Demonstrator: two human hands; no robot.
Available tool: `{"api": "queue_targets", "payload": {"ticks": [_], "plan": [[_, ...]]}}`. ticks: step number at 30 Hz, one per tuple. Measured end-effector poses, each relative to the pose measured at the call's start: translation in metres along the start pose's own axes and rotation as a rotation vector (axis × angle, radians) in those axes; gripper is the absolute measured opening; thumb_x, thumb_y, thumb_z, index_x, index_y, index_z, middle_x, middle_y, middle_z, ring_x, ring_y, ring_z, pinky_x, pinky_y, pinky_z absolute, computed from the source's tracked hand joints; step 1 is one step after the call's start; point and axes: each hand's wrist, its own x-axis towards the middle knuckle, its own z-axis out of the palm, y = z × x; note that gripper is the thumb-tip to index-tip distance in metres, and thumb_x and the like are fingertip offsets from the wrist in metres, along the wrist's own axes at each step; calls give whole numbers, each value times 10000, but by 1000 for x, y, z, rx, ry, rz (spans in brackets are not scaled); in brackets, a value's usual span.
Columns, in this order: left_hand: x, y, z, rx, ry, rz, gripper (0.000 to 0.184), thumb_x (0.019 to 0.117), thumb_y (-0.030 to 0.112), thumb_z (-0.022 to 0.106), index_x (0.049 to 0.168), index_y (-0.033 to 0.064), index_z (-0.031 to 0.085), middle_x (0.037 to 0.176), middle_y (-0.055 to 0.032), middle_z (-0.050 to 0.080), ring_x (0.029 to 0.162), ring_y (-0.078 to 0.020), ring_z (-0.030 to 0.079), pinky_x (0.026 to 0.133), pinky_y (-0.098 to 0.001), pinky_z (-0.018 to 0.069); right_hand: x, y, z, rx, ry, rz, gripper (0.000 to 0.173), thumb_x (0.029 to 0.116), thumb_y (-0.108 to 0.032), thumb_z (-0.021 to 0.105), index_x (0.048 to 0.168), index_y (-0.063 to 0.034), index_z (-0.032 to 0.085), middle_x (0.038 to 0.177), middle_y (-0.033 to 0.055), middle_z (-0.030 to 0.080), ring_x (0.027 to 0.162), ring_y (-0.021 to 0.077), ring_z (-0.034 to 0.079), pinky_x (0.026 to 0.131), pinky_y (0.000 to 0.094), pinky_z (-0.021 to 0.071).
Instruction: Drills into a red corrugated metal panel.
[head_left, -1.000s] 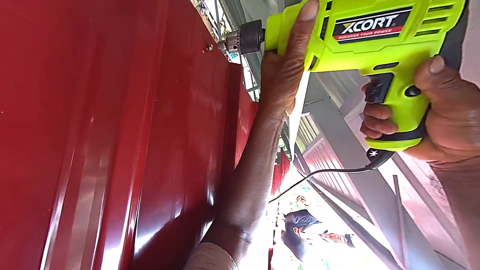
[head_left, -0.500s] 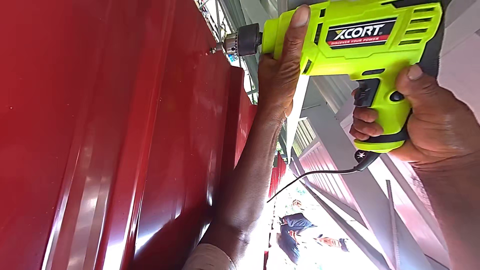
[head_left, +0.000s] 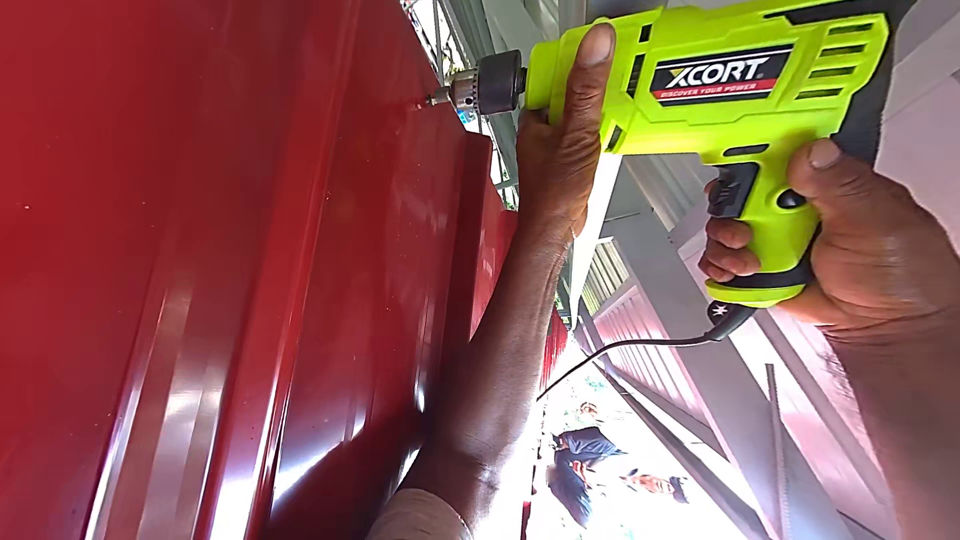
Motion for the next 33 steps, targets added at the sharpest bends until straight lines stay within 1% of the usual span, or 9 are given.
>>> {"api": "queue_targets", "payload": {"ticks": [3,5,7,8,10,17,24,27,33], "plan": [[0,-4,1,-27,10,16,554,1088,466,465,1389,4,516,1235,-239,655,1126,-338,678,952,-547,576,0,-2,-1,-23,10,-13,379,1014,-576,536,1142,-235,642,773,-34,602,543,86,593,478,242,547],[-3,0,1,-45,-61,76,551,1099,445,445,1409,-10,481,1258,-246,640,1146,-332,669,952,-532,578,-1,-2,-1,-40,23,-43,373,1021,-559,535,1153,-225,635,766,-23,604,535,97,597,474,257,556],[-15,34,17,-81,-54,70,505,1105,407,450,1400,-2,481,1234,-221,645,1135,-295,670,957,-503,580,-3,-1,-2,-53,32,-82,369,1030,-539,533,1163,-207,628,754,1,604,512,116,590,466,275,556],[-25,66,39,-89,70,-28,447,1085,413,483,1334,45,532,1148,-163,660,1068,-241,673,939,-460,577,-4,0,-3,-56,34,-96,365,1029,-535,541,1167,-209,627,764,6,608,514,120,589,470,275,554],[-33,93,55,-67,133,-96,425,1082,421,481,1318,71,530,1105,-125,656,1032,-198,668,921,-421,578,-4,3,-3,-60,34,-113,369,1024,-538,554,1179,-212,627,780,14,615,524,131,600,478,282,561],[-31,95,56,-13,118,-31,429,1099,384,455,1368,51,476,1146,-134,638,1073,-191,656,969,-406,559,-4,1,0,-43,67,-83,341,1046,-529,513,1167,-230,625,754,15,611,520,135,601,475,286,556],[-31,96,54,6,109,-34,437,1098,401,451,1358,52,492,1140,-139,645,1062,-197,662,955,-412,569,-6,-4,3,-92,47,-99,363,1022,-555,549,1178,-234,619,755,15,612,520,140,607,472,287,564],[-32,98,55,36,122,-73,449,1094,424,449,1343,53,500,1098,-145,655,1002,-210,679,874,-416,593,-9,-3,8,-55,62,-59,354,1034,-542,529,1144,-220,625,736,17,609,514,141,607,474,288,569],[-35,101,54,65,134,-127,478,1091,445,452,1343,43,516,1099,-156,669,1010,-231,690,879,-442,600,-14,5,13,22,50,-15,365,1034,-544,525,1139,-208,625,751,16,605,528,137,606,486,284,572]]}}
